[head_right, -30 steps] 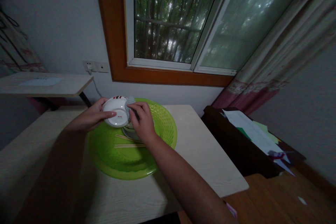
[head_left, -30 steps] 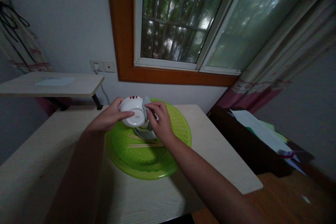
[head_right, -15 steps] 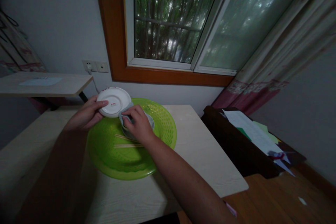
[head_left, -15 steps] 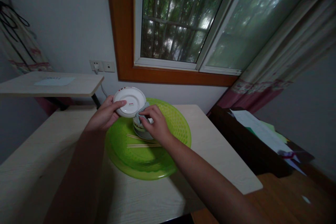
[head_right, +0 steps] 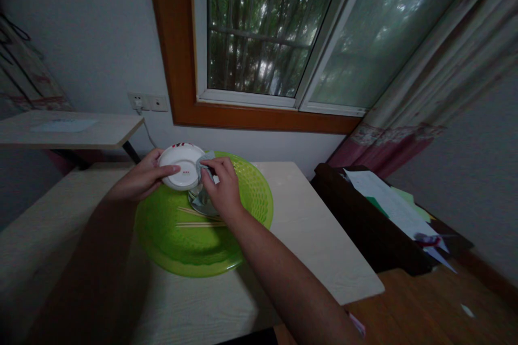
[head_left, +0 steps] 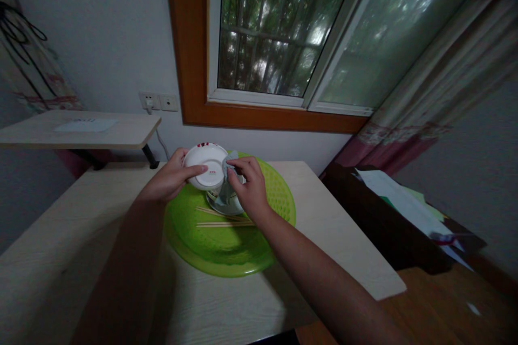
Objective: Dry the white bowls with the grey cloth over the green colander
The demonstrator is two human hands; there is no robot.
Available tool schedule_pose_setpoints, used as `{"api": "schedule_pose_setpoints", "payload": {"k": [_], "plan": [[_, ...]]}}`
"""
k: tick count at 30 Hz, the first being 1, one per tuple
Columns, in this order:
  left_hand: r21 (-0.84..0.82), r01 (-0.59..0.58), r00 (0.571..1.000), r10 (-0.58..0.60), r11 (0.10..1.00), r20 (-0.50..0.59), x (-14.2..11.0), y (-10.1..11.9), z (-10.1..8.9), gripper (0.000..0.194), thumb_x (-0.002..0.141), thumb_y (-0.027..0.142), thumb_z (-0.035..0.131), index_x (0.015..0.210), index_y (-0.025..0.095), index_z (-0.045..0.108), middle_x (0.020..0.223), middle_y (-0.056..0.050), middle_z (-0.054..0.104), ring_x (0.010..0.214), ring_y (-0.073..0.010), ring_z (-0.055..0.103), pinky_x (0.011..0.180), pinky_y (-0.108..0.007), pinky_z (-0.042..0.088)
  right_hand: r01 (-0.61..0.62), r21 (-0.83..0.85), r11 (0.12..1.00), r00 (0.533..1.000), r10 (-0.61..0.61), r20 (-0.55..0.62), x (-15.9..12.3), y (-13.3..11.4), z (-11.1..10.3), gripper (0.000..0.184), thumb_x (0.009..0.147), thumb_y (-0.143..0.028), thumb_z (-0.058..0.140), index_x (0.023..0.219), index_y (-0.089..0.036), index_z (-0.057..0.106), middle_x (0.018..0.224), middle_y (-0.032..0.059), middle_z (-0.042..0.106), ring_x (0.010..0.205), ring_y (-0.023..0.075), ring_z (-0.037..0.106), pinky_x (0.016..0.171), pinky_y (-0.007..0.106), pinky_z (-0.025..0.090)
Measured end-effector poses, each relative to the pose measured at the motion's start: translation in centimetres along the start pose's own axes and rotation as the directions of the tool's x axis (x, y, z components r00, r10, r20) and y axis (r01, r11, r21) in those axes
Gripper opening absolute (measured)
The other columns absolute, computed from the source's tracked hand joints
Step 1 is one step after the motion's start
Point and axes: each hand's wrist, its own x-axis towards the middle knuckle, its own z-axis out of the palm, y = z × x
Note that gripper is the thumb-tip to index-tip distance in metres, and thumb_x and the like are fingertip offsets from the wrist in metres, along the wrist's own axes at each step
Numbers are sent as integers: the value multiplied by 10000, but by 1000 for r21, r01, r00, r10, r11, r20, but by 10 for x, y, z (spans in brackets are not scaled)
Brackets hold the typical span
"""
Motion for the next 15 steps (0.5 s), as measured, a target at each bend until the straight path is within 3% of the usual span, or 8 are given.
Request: {"api": "schedule_pose_setpoints", "payload": {"k": [9, 15], "plan": [[206, -40, 989, 68, 978, -133, 2, 0, 7, 648, 585, 368, 891, 1089, 186, 526, 1090, -52, 638, 994, -251, 632, 821, -366, 531, 46, -39, 998, 998, -45, 42, -3, 1, 6, 189, 917, -189, 639, 1069, -264, 722, 980, 45, 612, 933, 189, 608, 817, 339, 528], [191, -30, 980, 67, 981, -187, 3, 0, 8, 634, 586, 380, 893, 1064, 193, 521, 1062, -45, 619, 957, -234, 623, 808, -344, 507, 73, -79, 994, 990, -63, 125, -7, 5, 9, 189, 904, -176, 634, 1065, -234, 714, 965, 50, 594, 918, 193, 600, 825, 343, 528]]}}
